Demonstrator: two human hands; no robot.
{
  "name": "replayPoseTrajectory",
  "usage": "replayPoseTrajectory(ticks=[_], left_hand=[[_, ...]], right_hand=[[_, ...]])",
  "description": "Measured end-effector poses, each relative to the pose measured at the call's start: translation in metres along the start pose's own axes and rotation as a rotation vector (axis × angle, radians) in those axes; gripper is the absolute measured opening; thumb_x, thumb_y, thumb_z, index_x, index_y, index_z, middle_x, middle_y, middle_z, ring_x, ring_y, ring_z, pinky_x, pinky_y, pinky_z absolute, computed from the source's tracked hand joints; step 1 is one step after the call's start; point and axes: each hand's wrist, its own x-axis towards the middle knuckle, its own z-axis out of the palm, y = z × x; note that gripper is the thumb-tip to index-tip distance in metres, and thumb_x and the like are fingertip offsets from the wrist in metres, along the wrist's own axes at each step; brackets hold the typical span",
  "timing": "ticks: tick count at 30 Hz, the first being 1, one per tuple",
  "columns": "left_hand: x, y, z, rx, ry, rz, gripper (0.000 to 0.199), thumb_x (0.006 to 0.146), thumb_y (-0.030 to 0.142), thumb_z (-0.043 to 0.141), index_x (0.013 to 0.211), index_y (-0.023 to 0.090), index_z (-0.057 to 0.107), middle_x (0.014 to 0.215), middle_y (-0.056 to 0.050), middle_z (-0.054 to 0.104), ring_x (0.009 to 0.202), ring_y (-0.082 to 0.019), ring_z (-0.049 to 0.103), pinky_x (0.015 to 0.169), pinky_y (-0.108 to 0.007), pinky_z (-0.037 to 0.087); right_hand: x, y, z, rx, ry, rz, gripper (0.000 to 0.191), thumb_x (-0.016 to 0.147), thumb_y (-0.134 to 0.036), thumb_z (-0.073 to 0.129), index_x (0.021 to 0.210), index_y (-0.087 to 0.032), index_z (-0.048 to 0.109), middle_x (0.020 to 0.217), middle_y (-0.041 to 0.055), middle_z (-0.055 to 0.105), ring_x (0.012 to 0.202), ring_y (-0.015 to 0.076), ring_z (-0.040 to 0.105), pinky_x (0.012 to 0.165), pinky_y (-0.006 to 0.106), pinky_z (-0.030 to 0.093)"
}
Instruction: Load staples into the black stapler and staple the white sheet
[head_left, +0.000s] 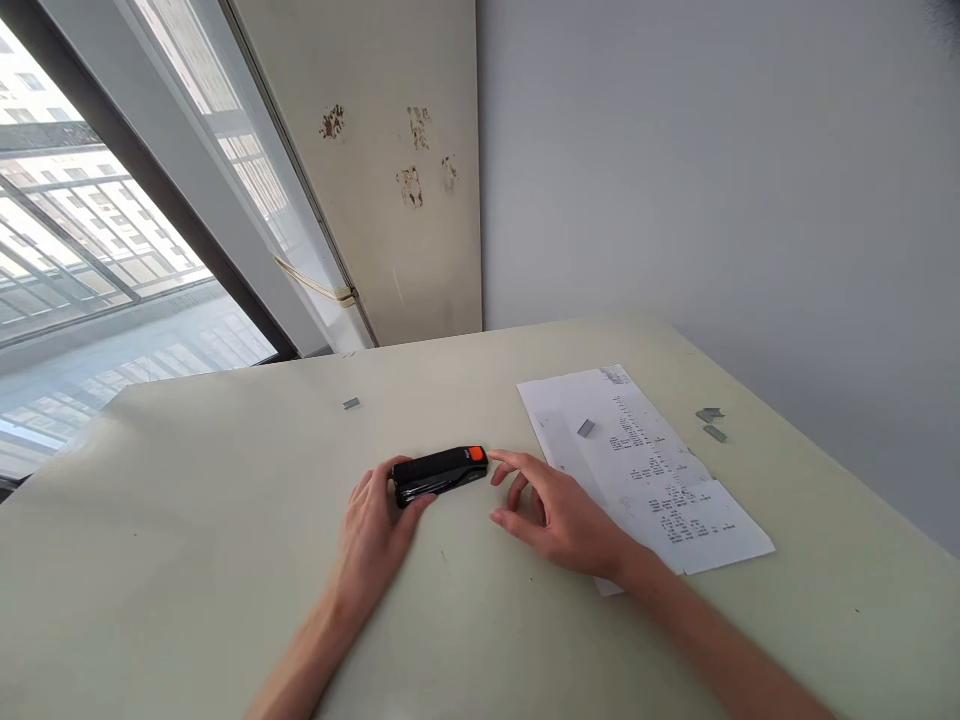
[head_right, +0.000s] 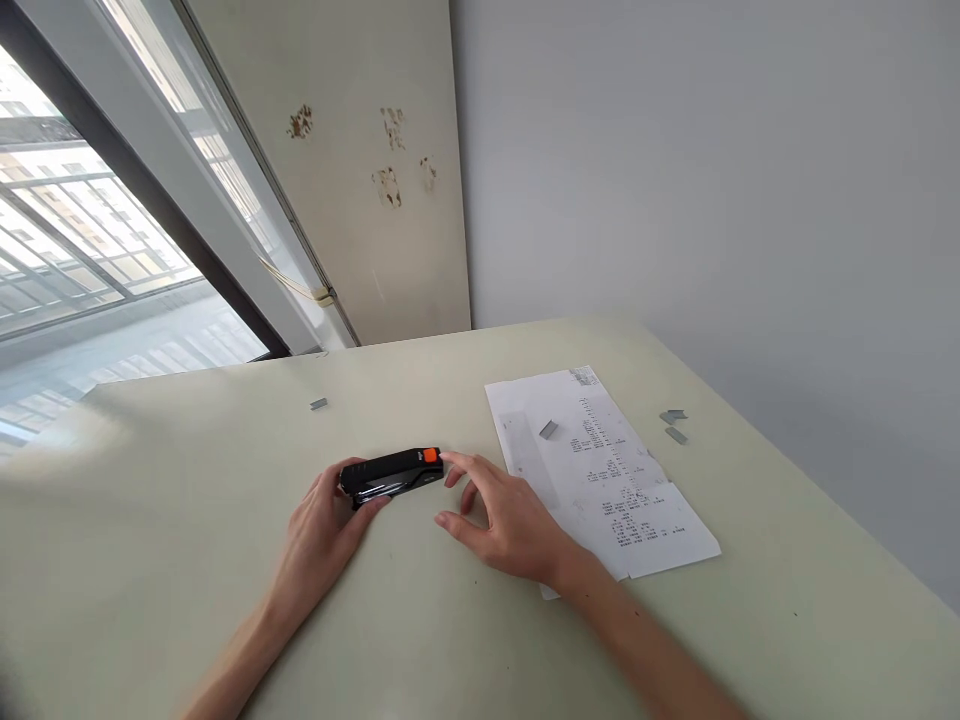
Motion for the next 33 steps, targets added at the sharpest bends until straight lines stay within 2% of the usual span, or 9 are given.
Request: replayPoseTrajectory(ticks=[6,9,13,18,22,25,27,29,33], left_hand=[[0.019,-0.032,-0.022,0.148,0.098,-0.156,0.055,0.09,0.064,0.059,0.125,0.022,0.055,0.1,-0.009,0.072,0.091,-0.032,0.069,0.081,-0.042,0.054],[0.031,-0.051,-0.032,0.194,0.148,-0.233,0.06,0.087,0.068,0.058,0.125,0.021,0.055,0.098,-0.009,0.071,0.086,-0.031,0.068,0.077,-0.041,0.054],[0.053,-0.076,-0.045,0.22,0.197,-0.27,0.061,0.084,0.066,0.06,0.124,0.02,0.054,0.102,-0.012,0.073,0.092,-0.034,0.069,0.084,-0.044,0.054],[0.077,-0.096,-0.056,0.197,0.237,-0.317,0.06,0.081,0.061,0.062,0.123,0.019,0.053,0.118,-0.015,0.072,0.104,-0.036,0.068,0.097,-0.051,0.052],[0.07,-0.093,-0.054,0.19,0.3,-0.325,0.072,0.081,0.06,0.062,0.136,0.015,0.048,0.137,-0.02,0.06,0.119,-0.038,0.062,0.105,-0.054,0.05],[0.052,-0.079,-0.048,0.191,0.399,-0.267,0.078,0.081,0.059,0.065,0.141,0.014,0.046,0.138,-0.02,0.052,0.13,-0.037,0.053,0.108,-0.053,0.049],[0.04,-0.066,-0.043,0.187,0.429,-0.214,0.074,0.082,0.055,0.065,0.141,0.014,0.048,0.135,-0.019,0.05,0.125,-0.035,0.056,0.107,-0.053,0.05],[0.032,-0.054,-0.039,0.181,0.391,-0.164,0.064,0.086,0.053,0.062,0.138,0.017,0.052,0.132,-0.016,0.05,0.112,-0.03,0.061,0.098,-0.048,0.055],[0.028,-0.039,-0.033,0.208,0.226,-0.053,0.039,0.093,0.05,0.054,0.121,0.024,0.063,0.114,-0.009,0.059,0.089,-0.023,0.062,0.072,-0.034,0.054]], right_hand=[[0.001,-0.001,0.003,-0.057,-0.015,-0.011,0.048,0.102,-0.035,0.059,0.148,-0.031,0.046,0.122,0.0038,0.069,0.088,0.0173,0.07,0.077,0.036,0.06],[0.001,-0.001,0.004,-0.082,-0.007,-0.016,0.045,0.102,-0.034,0.058,0.146,-0.03,0.048,0.12,0.0033,0.071,0.089,0.018,0.071,0.082,0.039,0.06],[0.001,0.001,0.007,-0.108,0.013,-0.042,0.04,0.103,-0.033,0.057,0.142,-0.029,0.051,0.117,0.0027,0.072,0.086,0.0179,0.07,0.079,0.038,0.061],[0.003,0.002,0.008,-0.09,0.044,-0.066,0.035,0.103,-0.031,0.055,0.137,-0.029,0.056,0.113,0.0027,0.073,0.083,0.0174,0.071,0.078,0.037,0.061],[0.005,0.003,0.006,0.002,0.11,-0.062,0.026,0.103,-0.031,0.052,0.127,-0.026,0.063,0.109,0.0031,0.074,0.081,0.0161,0.07,0.074,0.032,0.06],[0.008,0.008,-0.001,-0.018,0.276,-0.02,0.023,0.104,-0.035,0.051,0.115,-0.024,0.068,0.103,0.0041,0.075,0.081,0.0173,0.071,0.067,0.03,0.057],[0.01,0.013,-0.009,-0.084,0.445,0.048,0.024,0.103,-0.038,0.051,0.109,-0.024,0.07,0.099,0.0048,0.076,0.08,0.0188,0.071,0.066,0.031,0.056],[0.011,0.021,-0.018,-0.133,0.577,0.12,0.026,0.102,-0.041,0.05,0.105,-0.023,0.07,0.098,0.006,0.077,0.077,0.0198,0.07,0.066,0.033,0.055],[0.013,0.035,-0.027,-0.148,0.635,0.185,0.028,0.1,-0.042,0.049,0.1,-0.022,0.068,0.093,0.007,0.077,0.065,0.0194,0.068,0.062,0.034,0.053]])
